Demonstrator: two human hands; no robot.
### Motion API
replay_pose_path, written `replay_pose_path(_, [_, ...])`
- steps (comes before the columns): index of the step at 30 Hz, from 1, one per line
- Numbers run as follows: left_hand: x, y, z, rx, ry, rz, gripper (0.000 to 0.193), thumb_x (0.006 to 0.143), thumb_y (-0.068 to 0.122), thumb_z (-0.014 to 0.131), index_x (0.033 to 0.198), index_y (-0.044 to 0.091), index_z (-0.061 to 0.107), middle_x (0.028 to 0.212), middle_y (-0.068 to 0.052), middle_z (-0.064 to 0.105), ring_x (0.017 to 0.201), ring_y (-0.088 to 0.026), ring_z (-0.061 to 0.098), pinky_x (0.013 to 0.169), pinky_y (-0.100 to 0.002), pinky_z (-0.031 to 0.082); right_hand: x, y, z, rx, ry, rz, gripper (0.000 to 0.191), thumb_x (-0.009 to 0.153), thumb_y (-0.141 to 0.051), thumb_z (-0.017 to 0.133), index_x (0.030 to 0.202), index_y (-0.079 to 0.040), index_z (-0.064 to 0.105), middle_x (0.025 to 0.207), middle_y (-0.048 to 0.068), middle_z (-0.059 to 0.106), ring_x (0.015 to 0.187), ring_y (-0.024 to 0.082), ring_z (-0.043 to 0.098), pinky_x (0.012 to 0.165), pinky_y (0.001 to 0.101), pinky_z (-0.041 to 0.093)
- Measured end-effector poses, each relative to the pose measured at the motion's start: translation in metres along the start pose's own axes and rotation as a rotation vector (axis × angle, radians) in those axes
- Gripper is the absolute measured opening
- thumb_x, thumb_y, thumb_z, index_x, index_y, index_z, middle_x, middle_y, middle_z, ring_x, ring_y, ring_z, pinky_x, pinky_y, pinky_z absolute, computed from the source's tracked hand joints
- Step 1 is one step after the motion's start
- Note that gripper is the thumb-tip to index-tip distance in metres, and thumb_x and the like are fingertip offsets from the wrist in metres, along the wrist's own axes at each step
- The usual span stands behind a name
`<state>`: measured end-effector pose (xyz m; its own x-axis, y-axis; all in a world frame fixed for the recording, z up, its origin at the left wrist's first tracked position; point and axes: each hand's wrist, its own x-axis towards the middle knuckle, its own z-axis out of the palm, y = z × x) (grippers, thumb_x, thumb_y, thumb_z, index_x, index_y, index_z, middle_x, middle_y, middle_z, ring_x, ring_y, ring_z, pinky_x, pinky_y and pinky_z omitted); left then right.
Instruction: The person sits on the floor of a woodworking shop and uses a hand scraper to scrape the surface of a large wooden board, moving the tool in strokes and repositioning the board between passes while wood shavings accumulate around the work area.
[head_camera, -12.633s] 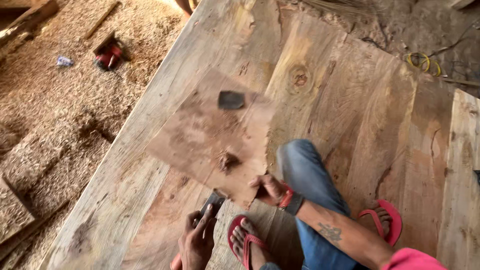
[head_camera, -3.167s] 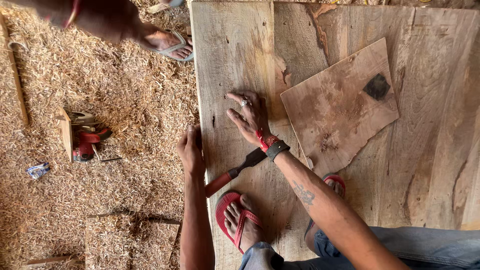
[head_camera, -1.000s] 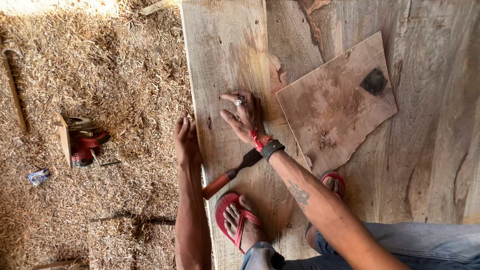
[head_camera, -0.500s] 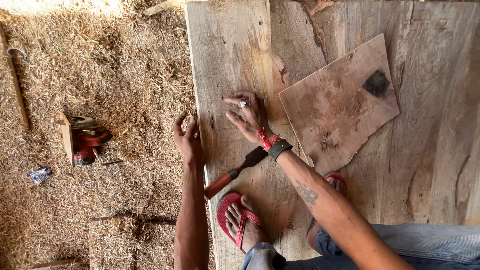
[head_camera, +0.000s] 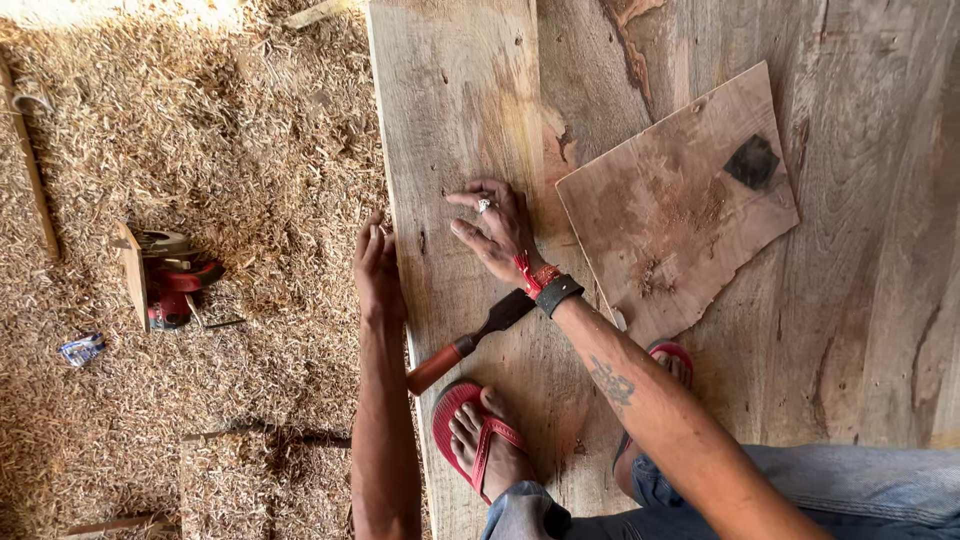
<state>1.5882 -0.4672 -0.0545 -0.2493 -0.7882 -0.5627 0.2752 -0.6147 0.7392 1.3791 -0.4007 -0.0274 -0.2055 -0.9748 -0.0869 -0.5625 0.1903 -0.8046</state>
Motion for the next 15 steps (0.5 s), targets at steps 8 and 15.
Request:
replay_pose_path(8, [0.006, -0.016, -0.011, -0.239, -0.067, 0.045, 0.026, 0.112, 0.021, 0.056, 0.134, 0.007, 0.056, 0.108, -0.011, 0.069, 0.099, -0.023, 0.065, 0.091, -0.043, 0.054, 0.001, 0.003, 0.007, -0.075, 0.033, 0.003, 0.057, 0.096, -0.066, 0.055, 0.132, -0.022, 0.065, 0.137, 0.013, 0.046, 0.131, 0.031, 0.046, 0.113, 0.0519, 0.037])
replay_pose_path(15, [-0.022, 0.012, 0.002, -0.04, -0.08, -0.056, 0.079, 0.098, 0.056, 0.046, 0.163, 0.017, 0.023, 0.153, -0.025, 0.051, 0.149, -0.036, 0.042, 0.124, -0.057, 0.008, 0.0, 0.0, 0.005, -0.031, 0.021, 0.004, 0.056, 0.098, -0.063, 0.056, 0.134, -0.021, 0.064, 0.138, 0.013, 0.045, 0.134, 0.033, 0.044, 0.116, 0.0521, 0.036])
